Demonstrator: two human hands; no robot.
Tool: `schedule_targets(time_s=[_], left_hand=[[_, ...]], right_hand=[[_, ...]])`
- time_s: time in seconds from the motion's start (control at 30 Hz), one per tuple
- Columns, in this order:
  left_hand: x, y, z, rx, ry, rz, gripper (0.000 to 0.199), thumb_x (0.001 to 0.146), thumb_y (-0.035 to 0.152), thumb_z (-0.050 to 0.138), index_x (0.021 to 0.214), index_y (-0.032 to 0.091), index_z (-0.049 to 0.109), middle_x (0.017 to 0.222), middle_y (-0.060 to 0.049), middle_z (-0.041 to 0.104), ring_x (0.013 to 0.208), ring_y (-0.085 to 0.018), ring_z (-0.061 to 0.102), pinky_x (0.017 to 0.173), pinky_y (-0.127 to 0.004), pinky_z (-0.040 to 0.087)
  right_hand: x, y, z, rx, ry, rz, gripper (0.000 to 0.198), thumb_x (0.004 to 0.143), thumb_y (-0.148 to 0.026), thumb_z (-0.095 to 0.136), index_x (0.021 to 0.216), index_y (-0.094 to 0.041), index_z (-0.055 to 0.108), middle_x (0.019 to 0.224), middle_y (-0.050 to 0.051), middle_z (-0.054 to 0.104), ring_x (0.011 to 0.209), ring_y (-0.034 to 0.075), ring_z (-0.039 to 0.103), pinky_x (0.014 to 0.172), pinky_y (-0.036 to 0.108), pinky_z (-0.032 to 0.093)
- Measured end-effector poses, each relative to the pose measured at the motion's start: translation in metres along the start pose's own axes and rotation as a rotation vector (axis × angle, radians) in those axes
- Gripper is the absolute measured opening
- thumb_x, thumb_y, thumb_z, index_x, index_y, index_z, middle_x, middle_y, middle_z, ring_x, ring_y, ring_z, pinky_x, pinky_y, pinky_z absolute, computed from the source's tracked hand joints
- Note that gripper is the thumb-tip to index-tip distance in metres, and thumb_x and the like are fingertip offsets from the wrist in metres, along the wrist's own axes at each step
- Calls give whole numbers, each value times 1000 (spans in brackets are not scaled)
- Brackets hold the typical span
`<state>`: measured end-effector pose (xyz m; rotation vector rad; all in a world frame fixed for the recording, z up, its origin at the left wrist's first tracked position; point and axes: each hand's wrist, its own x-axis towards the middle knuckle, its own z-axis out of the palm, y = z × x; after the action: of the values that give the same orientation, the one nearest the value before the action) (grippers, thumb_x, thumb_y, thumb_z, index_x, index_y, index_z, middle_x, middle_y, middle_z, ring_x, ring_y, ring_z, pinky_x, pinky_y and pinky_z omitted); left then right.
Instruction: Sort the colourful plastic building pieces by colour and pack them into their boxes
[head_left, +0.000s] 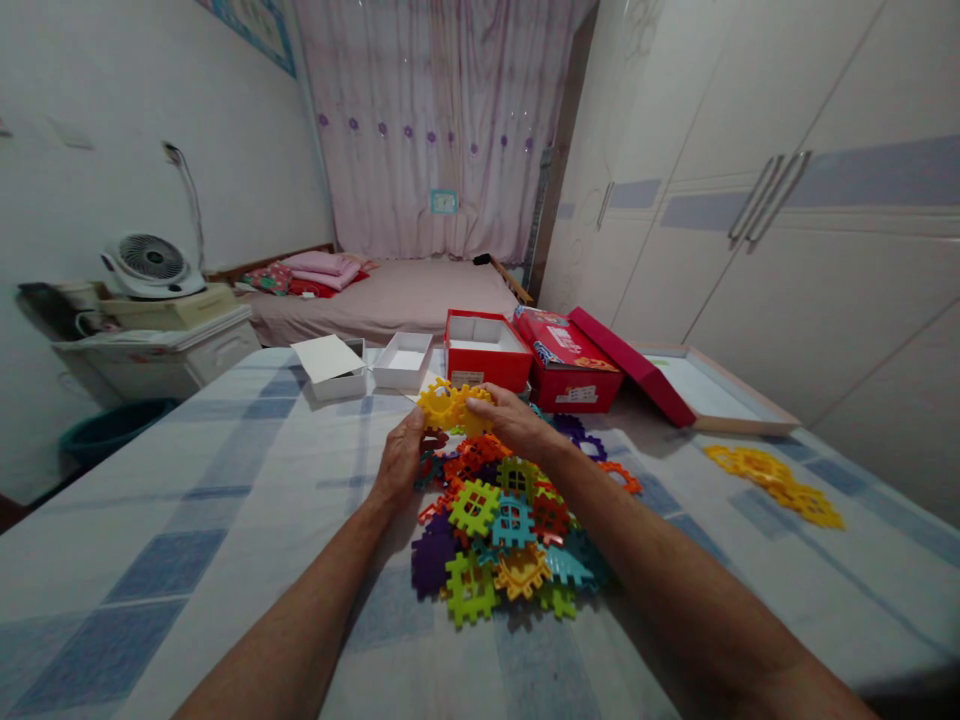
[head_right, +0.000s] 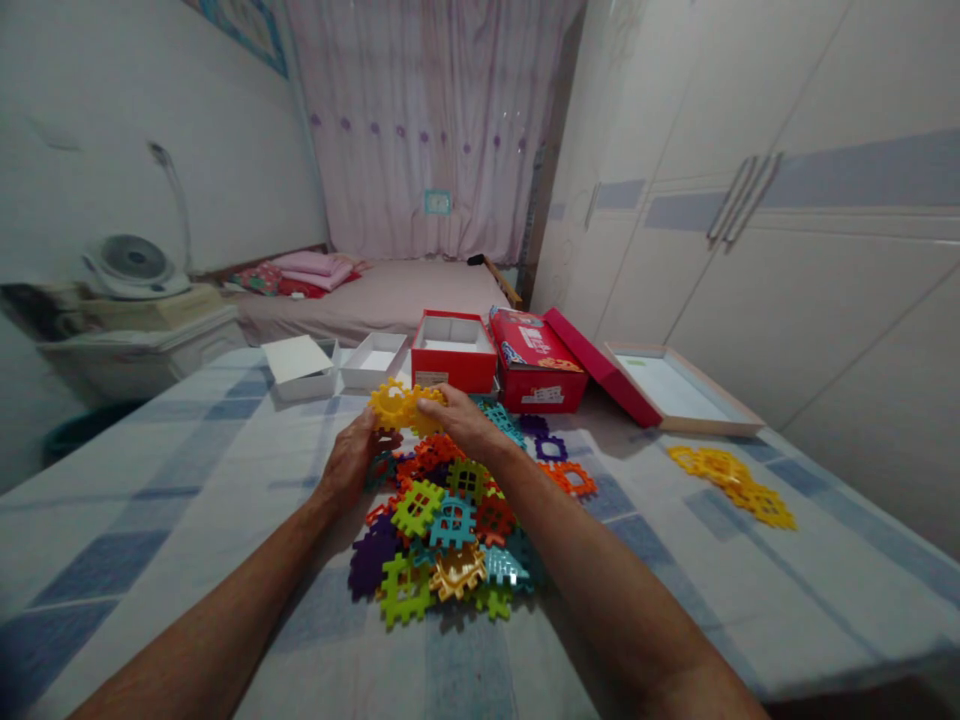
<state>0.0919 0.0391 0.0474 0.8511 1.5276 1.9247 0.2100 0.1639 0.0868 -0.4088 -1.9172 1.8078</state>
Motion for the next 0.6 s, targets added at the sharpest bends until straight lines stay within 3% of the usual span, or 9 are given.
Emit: schedule_targets(time_s=[0.17,0.3,0.37,0.47,0.6], left_hand=[[-4,2,3,87,-25,-75,57,79,70,46,93,17,63,76,-3,63,69,-17,62,58,-28,48],[-10,6,4,250,-105,3,55,82,68,44,84,17,62,73,-2,61,70,-17,61,64,-30,49],[-10,4,4,313,-161,39,53,84,65,41,93,18,63,75,-2,62,71,-18,62,66,-31,51],[-10,-2,2,362,-196,114,52,86,61,40,110,22,63,90,-4,65,75,-18,63,63,-30,51],[-8,-11,-2,486,-112,148,50,88,57,36,109,22,64,86,-4,63,78,-20,63,59,-29,50]], right_hand=[[-4,9,4,213,77,65,47,61,-44,78,93,-19,54,81,-1,62,68,13,58,64,26,47],[-10,3,7,312,153,81,49,55,-41,80,90,-21,53,77,-3,62,66,12,58,61,25,47],[-18,-3,0,341,202,75,49,54,-41,80,90,-22,53,76,-4,61,63,12,57,58,25,46],[-46,-10,-30,266,330,20,46,56,-41,78,91,-22,54,76,-5,61,63,11,57,57,23,46],[-112,-12,-107,5,637,29,38,61,-38,74,89,-20,55,77,-3,63,63,11,59,57,23,47]])
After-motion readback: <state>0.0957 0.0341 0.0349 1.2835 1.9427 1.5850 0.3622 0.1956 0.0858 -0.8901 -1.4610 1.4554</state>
